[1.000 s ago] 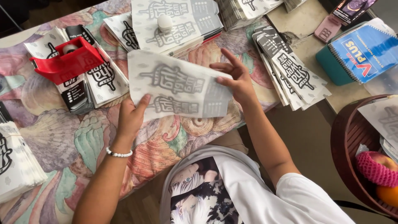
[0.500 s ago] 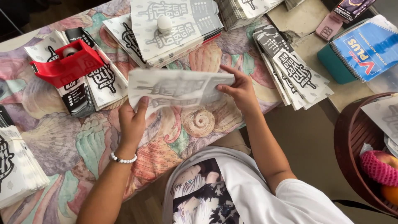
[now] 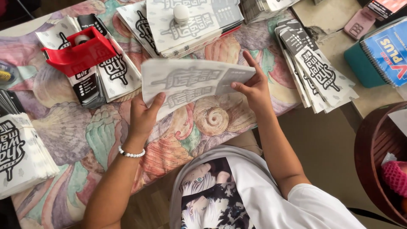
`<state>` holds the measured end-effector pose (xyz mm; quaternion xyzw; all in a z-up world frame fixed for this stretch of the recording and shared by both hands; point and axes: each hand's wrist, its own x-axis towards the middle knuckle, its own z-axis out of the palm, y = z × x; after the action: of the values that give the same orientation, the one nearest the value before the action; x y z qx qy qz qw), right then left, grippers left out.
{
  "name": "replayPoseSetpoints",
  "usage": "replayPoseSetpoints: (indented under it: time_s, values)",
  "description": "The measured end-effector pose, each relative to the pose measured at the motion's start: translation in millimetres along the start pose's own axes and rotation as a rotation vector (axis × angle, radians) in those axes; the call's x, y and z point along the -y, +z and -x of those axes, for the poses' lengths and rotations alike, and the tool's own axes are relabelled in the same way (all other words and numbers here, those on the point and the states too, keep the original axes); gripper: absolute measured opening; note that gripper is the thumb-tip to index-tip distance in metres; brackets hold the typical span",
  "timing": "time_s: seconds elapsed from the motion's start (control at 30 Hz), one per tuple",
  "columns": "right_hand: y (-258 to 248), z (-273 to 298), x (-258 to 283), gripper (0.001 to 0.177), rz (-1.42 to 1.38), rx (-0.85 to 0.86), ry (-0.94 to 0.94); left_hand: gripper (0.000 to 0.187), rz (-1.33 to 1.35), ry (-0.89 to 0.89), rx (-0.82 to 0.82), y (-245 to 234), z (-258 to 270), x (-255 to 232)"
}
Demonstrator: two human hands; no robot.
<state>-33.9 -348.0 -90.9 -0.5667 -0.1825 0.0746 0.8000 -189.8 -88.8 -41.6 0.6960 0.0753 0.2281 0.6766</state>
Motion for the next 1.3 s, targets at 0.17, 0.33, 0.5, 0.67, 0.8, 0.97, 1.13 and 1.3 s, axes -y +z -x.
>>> replayPoseSetpoints:
  time_s: [0.17,0.33,0.5,0.67,0.8,0.97,1.13,1.3]
  values:
    - [2,4,1,0.083,0.029,-0.018,-0.006,0.022,-0.091,0.09,-0.024,-3,-2,2]
    - [-1,8,-13,0.086,-0.001,-0.027,-0.009,0.021,-0.139,0.107,-0.021,-1,1,15]
    - [-9,6,-21,0.082,-0.014,-0.044,-0.009,0.024,-0.068,0.095,-0.029,3,2,16]
    - [-12,5,-31,0.08,-0.012,-0.046,-0.011,0.023,-0.089,0.071,-0.034,4,4,16]
    - [-4,10,-22,0.073,0.022,-0.051,-0.023,0.027,-0.112,0.141,-0.024,3,8,52]
    - [-18,7,-41,0.063,0.03,-0.072,-0.031,0.021,-0.18,0.173,-0.061,9,6,29]
    - [-14,10,-45,0.028,0.061,-0.11,0.036,0.019,-0.186,0.194,-0.008,7,5,36]
    - [-15,11,-43,0.027,0.075,-0.113,0.046,0.018,-0.195,0.208,-0.042,5,4,40]
